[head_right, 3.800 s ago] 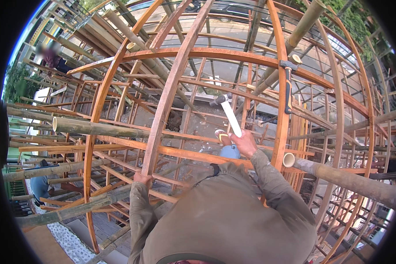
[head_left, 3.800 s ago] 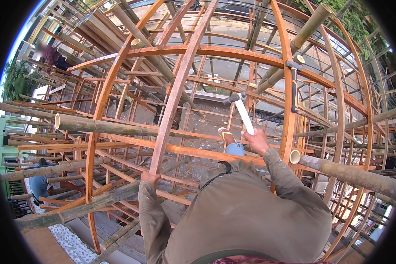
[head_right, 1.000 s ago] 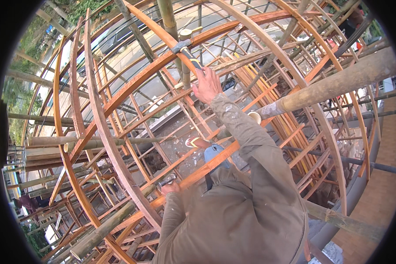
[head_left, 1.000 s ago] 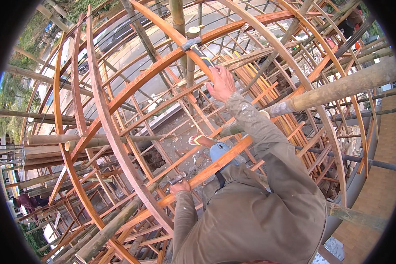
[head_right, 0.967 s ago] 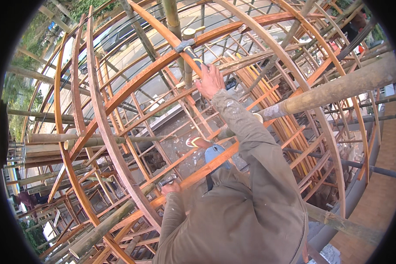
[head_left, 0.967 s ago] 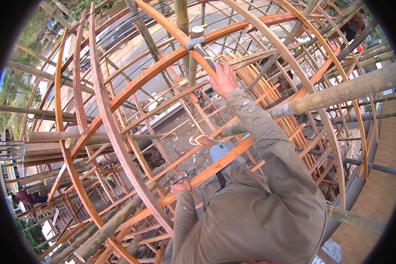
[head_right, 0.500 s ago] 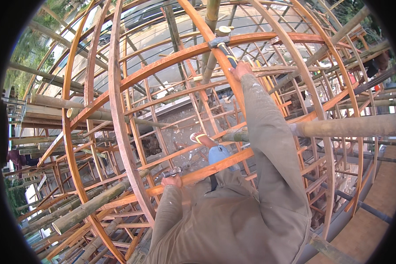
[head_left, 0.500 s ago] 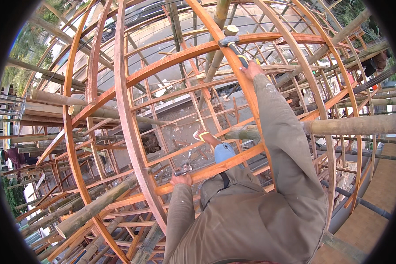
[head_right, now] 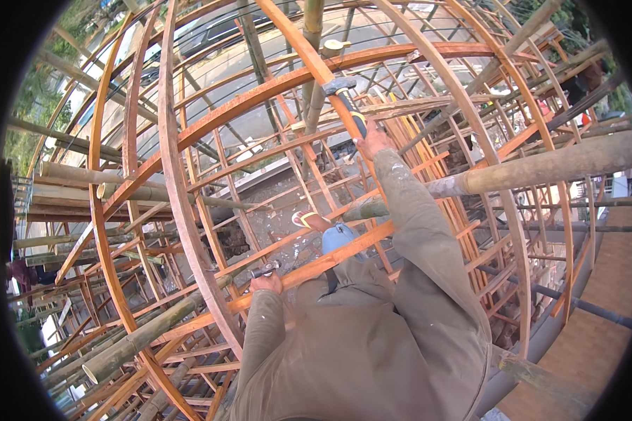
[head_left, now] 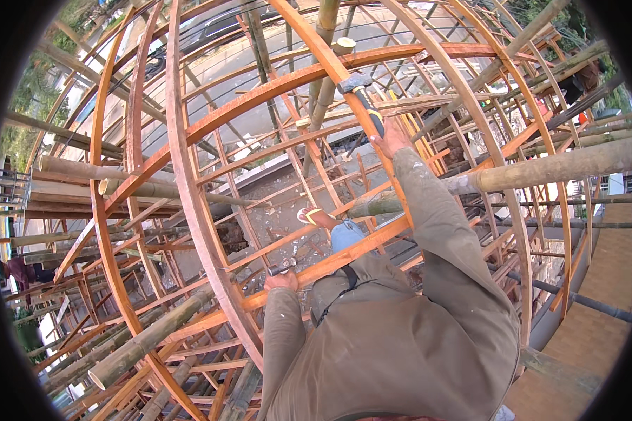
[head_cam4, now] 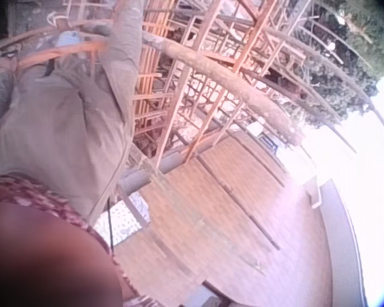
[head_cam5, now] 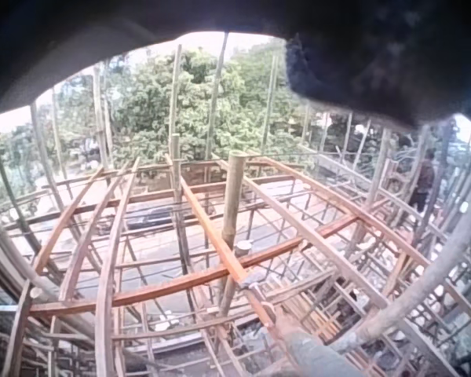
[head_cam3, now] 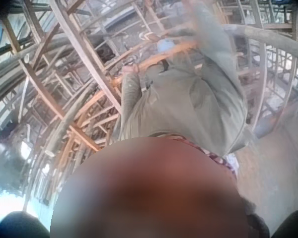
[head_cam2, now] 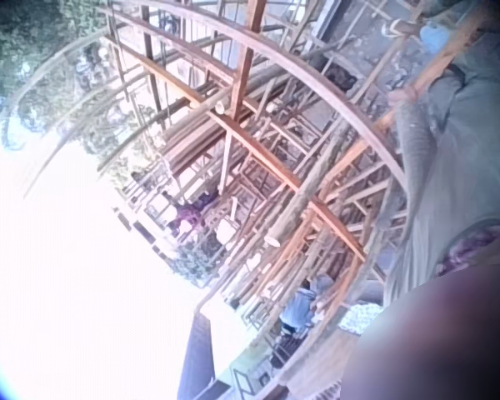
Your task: The person assembles a wooden scaffolding structure by positioning and securing wooden planks and bamboo poles. They use a hammer to drive nails into joints, adjust plank positions, and climb the structure to reach higher sections.
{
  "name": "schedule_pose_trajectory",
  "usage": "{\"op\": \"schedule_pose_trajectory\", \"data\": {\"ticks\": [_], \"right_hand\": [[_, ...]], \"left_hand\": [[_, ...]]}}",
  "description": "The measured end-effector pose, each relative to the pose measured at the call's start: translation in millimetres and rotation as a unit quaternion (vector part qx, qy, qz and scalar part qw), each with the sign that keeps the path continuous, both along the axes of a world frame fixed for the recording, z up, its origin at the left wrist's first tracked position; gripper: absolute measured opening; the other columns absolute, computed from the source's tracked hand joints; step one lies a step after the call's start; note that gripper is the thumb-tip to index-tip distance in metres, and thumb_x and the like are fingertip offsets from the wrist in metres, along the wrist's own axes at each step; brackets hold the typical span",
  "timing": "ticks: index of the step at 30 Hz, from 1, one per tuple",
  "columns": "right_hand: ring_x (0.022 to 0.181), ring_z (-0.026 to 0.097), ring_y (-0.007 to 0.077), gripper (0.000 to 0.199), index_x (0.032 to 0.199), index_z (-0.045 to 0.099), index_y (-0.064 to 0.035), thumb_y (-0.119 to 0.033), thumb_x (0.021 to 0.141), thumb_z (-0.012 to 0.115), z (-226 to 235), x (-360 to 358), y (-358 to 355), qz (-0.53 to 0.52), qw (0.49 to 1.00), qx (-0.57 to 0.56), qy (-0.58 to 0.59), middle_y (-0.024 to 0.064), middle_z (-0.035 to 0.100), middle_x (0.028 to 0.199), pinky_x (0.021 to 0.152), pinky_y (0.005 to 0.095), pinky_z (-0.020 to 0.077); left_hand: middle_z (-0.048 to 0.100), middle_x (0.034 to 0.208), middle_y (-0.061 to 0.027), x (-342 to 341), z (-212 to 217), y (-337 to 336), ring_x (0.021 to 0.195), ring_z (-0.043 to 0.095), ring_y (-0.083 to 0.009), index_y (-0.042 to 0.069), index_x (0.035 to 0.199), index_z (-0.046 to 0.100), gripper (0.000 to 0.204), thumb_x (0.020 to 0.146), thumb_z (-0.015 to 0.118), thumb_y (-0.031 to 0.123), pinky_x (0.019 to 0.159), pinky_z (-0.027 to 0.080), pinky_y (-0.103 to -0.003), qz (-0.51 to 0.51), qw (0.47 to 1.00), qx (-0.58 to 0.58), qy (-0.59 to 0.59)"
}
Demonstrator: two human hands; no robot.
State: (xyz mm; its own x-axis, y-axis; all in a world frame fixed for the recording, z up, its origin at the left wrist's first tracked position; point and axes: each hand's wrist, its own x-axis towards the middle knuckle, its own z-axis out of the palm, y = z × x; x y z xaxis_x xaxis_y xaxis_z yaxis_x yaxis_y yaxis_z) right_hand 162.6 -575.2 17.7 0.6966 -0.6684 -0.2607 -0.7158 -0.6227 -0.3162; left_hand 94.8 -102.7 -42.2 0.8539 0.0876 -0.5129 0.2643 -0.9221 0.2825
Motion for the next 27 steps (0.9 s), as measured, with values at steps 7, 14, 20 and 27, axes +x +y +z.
{"op": "schedule_pose_trajectory", "data": {"ticks": [7, 14, 20, 27], "right_hand": [[0.120, 0.061, 0.0413, 0.060, 0.136, 0.046, -0.0049, -0.046, 0.095, 0.062, 20.7, 3.7, -11.0, -0.025, 0.998, 0.033, 0.041, 0.0259, 0.063, 0.126, 0.102, 0.0491, 0.0484], [0.123, 0.059, 0.0387, 0.061, 0.140, 0.044, -0.0076, -0.045, 0.095, 0.063, 35.5, -16.9, 1.0, -0.038, 0.996, 0.077, 0.039, 0.0235, 0.062, 0.130, 0.105, 0.0482, 0.0465], [0.122, 0.060, 0.0367, 0.076, 0.136, 0.049, -0.0076, -0.052, 0.081, 0.078, 19.3, -22.9, 7.8, -0.034, 0.998, 0.027, 0.038, 0.0212, 0.063, 0.128, 0.102, 0.0473, 0.0478], [0.115, 0.064, 0.0374, 0.071, 0.130, 0.057, -0.0049, -0.051, 0.081, 0.078, -3.3, -16.1, -0.9, -0.030, 0.997, -0.056, 0.049, 0.0234, 0.067, 0.120, 0.099, 0.0469, 0.0502]], "left_hand": [[0.072, 0.107, -0.0195, 0.6, -0.3, -4.2, 0.102, 0.068, -0.0418, 0.010, 0.111, 0.072, 0.038, 0.090, 0.063, 0.040, 0.093, 0.052, -0.049, -0.049, 0.998, 0.030, 0.005], [0.068, 0.120, -0.0219, 2.9, 6.1, -9.1, 0.114, 0.064, -0.0397, 0.010, 0.124, 0.067, 0.050, 0.094, 0.055, 0.048, 0.099, 0.049, -0.048, -0.071, 0.995, 0.055, 0.032], [0.070, 0.115, -0.0218, 0.0, -6.1, -4.0, 0.109, 0.066, -0.0404, 0.008, 0.116, 0.070, 0.044, 0.092, 0.058, 0.043, 0.096, 0.051, -0.049, -0.054, 0.997, 0.054, -0.005], [0.071, 0.107, -0.0205, 1.9, -20.2, -6.6, 0.104, 0.067, -0.0414, 0.011, 0.107, 0.072, 0.037, 0.091, 0.063, 0.043, 0.092, 0.052, -0.049, -0.035, 0.998, 0.060, 0.002]]}}
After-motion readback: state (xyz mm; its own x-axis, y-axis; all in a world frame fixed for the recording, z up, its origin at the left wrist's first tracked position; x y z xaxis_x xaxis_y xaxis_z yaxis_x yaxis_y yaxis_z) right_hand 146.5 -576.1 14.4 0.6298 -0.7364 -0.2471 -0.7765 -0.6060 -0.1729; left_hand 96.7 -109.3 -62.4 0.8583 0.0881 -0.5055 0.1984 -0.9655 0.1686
